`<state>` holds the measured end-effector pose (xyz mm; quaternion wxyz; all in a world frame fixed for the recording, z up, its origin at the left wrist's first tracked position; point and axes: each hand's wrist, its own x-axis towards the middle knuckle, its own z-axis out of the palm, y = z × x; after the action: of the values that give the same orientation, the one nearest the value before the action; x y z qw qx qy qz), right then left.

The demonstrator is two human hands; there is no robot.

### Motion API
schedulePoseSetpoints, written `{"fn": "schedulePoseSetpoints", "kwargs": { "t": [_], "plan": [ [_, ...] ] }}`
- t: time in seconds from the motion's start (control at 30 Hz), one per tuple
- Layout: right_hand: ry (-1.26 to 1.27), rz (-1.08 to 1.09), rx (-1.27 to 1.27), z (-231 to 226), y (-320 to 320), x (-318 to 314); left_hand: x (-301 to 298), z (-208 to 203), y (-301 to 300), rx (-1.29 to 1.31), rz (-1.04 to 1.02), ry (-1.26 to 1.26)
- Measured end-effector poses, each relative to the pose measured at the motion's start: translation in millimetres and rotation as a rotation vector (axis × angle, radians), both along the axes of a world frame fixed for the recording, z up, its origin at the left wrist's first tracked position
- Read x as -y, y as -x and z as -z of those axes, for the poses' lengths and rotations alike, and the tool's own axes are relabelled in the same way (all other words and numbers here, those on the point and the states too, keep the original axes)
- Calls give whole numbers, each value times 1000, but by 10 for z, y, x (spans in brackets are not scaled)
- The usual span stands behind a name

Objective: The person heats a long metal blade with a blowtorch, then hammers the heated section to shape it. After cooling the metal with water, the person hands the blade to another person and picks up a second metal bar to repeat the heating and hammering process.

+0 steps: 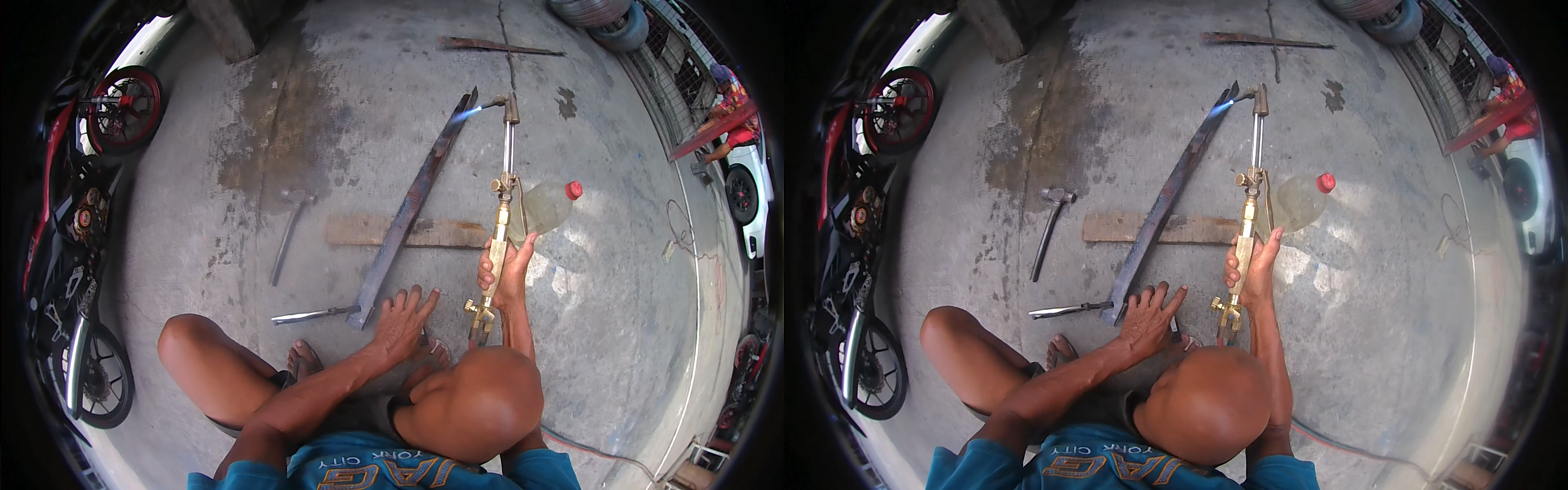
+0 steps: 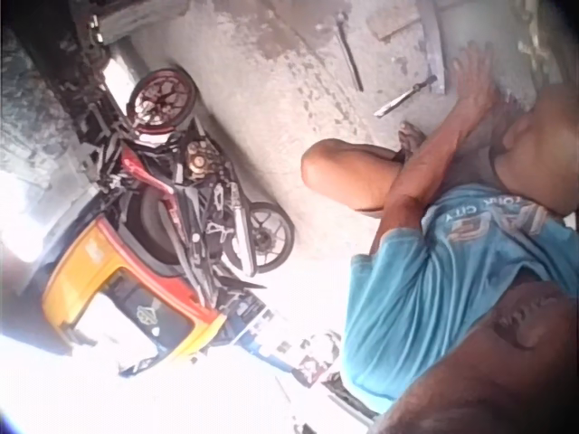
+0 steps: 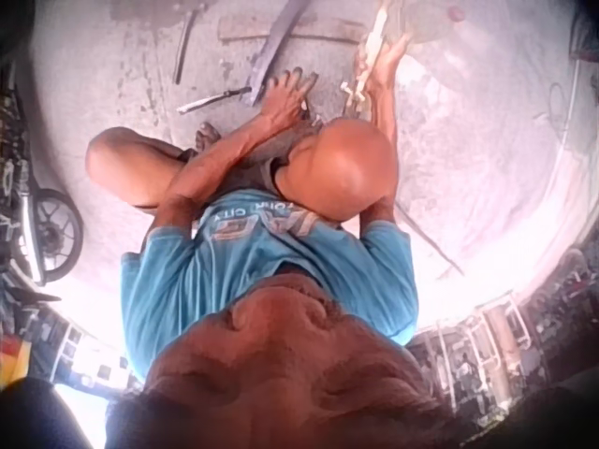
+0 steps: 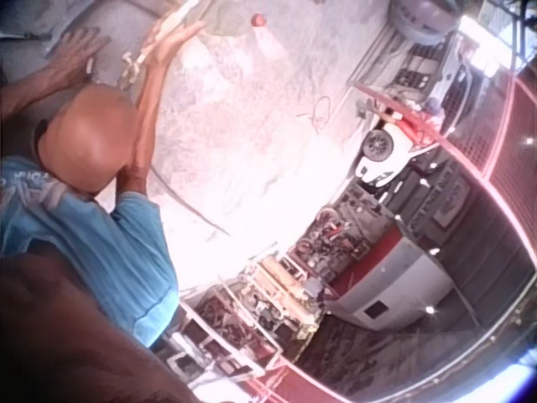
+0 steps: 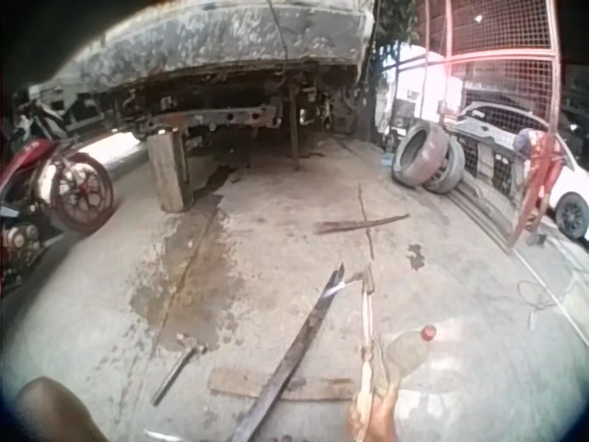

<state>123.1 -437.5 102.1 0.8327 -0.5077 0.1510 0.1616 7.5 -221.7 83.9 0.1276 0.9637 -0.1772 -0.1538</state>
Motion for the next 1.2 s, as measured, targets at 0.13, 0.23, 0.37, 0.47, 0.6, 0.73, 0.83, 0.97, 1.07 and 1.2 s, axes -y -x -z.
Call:
{"fn": "schedulePoseSetpoints", "kwargs": {
  "t": [0.13,0.23,0.37,0.47,0.6,0.73,0.83,0.97,1.07,1.2],
  "plan": [
    [-7,19,-25,16,68,-20,-230,304,-89,298,-227,-219],
    [27,25,-25,50,85,-25,-349,434,-382,-59,-434,-236],
    [-26,-7,-4,126,125,-114,-467,806,-386,-45,-571,-119],
    [-35,3,18,168,130,-68,-498,735,-411,-110,-605,-23],
    [2,2,41,88,124,-46,-721,268,-596,-290,-625,54],
    [-19,32,61,89,112,-30,-910,-611,-850,-596,-667,259],
    [-40,21,97,93,78,-20,-1170,-490,-830,-837,-841,795],
    [-41,36,95,50,27,-62,-1115,-706,-845,-973,-896,1121],
    [-11,30,124,-24,-45,-70,-932,-1190,-919,-932,-815,1137],
    [5,52,159,-185,-147,-89,-937,-1721,-1105,-870,-725,1213]
  ]
}}
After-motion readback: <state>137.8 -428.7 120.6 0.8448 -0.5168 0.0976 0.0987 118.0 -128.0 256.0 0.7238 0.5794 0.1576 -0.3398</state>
